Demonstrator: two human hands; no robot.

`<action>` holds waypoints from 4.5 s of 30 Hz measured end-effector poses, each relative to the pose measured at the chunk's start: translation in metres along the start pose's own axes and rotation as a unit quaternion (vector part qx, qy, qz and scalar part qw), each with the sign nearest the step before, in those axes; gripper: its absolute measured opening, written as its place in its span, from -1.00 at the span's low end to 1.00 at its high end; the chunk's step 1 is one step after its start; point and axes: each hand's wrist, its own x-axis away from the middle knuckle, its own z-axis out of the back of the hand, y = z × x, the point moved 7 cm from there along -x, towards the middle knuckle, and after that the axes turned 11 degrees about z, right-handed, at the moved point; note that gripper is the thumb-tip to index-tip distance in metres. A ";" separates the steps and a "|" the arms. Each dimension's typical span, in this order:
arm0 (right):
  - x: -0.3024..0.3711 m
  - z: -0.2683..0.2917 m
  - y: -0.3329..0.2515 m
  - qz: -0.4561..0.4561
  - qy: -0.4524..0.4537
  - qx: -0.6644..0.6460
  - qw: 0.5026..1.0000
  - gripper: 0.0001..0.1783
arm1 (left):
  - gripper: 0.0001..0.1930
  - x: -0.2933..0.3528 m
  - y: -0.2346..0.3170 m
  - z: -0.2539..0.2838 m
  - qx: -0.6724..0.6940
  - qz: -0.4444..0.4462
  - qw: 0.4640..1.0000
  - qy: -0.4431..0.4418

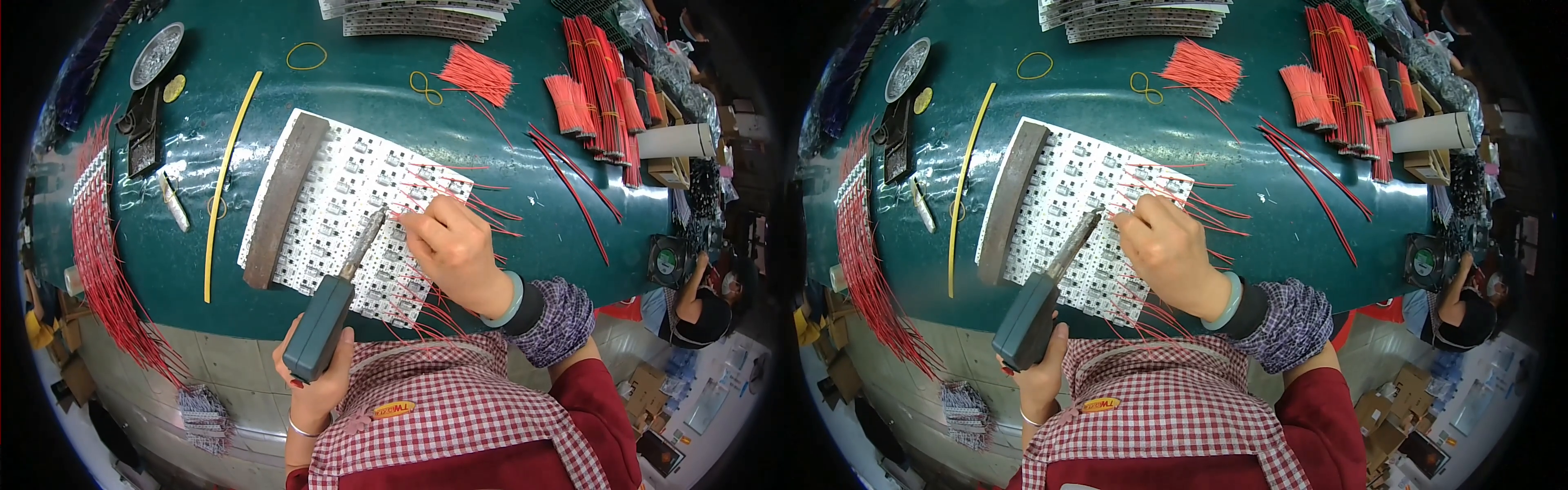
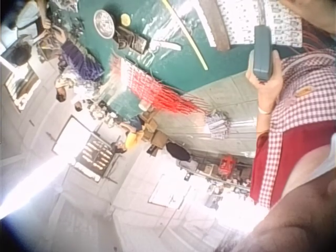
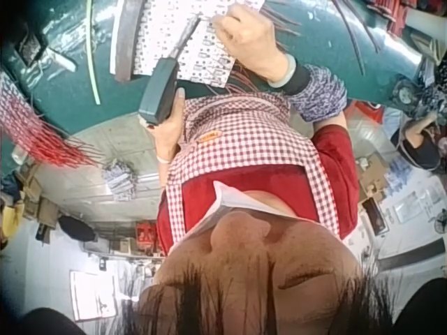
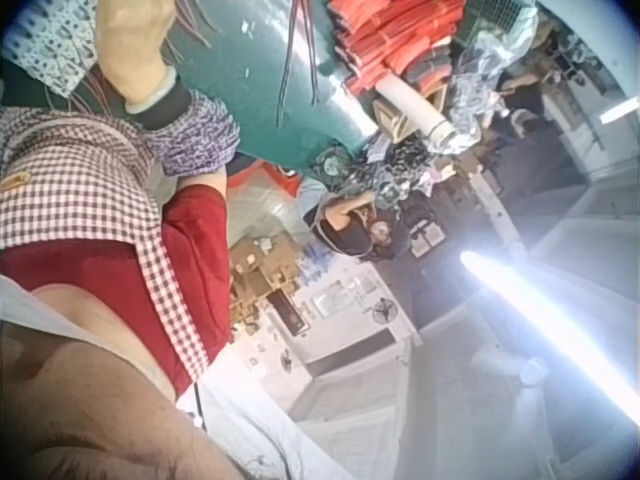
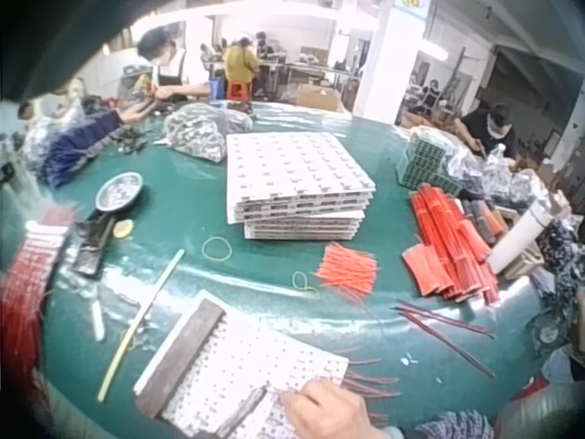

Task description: The person attaches wires onto a circuit board panel, positioning the wires by hand and soldering them in place using a soldering iron.

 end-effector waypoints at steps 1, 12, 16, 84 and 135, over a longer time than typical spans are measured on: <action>0.000 0.001 0.000 0.000 0.000 0.000 1.000 -0.83 | -0.78 0.000 0.001 0.001 0.000 -0.005 1.000 0.006; 0.001 -0.001 -0.006 0.013 -0.003 0.037 0.999 -0.84 | -0.78 0.001 -0.005 0.001 0.017 0.019 1.000 0.004; 0.001 -0.002 -0.008 0.020 -0.002 0.045 0.999 -0.83 | -0.79 0.000 -0.002 0.000 0.018 0.023 1.000 -0.003; 0.005 -0.003 -0.014 0.028 -0.004 0.047 0.998 -0.80 | -0.82 0.000 -0.002 0.005 -0.021 -0.014 1.000 0.012; 0.008 -0.005 -0.015 0.033 -0.018 0.078 0.996 -0.81 | -0.57 0.015 -0.021 0.013 0.033 0.027 0.999 -0.006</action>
